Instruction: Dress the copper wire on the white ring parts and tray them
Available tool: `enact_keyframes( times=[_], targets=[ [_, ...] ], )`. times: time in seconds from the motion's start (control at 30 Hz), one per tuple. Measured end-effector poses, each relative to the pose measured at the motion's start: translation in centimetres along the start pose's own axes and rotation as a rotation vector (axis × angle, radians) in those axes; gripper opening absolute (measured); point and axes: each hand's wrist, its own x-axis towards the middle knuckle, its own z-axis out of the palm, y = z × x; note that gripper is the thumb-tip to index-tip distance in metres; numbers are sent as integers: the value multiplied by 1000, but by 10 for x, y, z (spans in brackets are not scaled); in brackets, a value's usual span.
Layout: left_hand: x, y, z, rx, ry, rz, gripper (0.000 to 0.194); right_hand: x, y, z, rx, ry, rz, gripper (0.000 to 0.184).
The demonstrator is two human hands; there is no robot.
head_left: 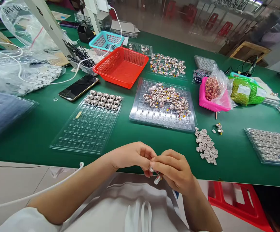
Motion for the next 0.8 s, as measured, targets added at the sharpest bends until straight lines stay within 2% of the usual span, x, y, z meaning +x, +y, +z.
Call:
enact_keyframes(
  times=[0.1, 0.23, 0.3, 0.43, 0.63, 0.8],
  targets=[
    [-4, 5, 9, 141, 84, 82, 3, 1, -1, -2, 8, -10, 18, 36],
    [-13, 9, 21, 499, 354, 352, 17, -7, -3, -3, 91, 124, 329, 31],
    [-16, 8, 24, 626, 438, 497, 25, -11, -4, 0, 113, 146, 464, 24],
    [-14, 3, 26, 715, 463, 620, 28, -13, -6, 9, 102, 156, 513, 12],
    [-8, -3, 24, 747, 500, 706, 25, -10, -8, 12, 135, 174, 510, 12],
    [-5, -8, 22, 792, 534, 735, 25, -7, -9, 12, 205, 177, 644, 12]
  ],
)
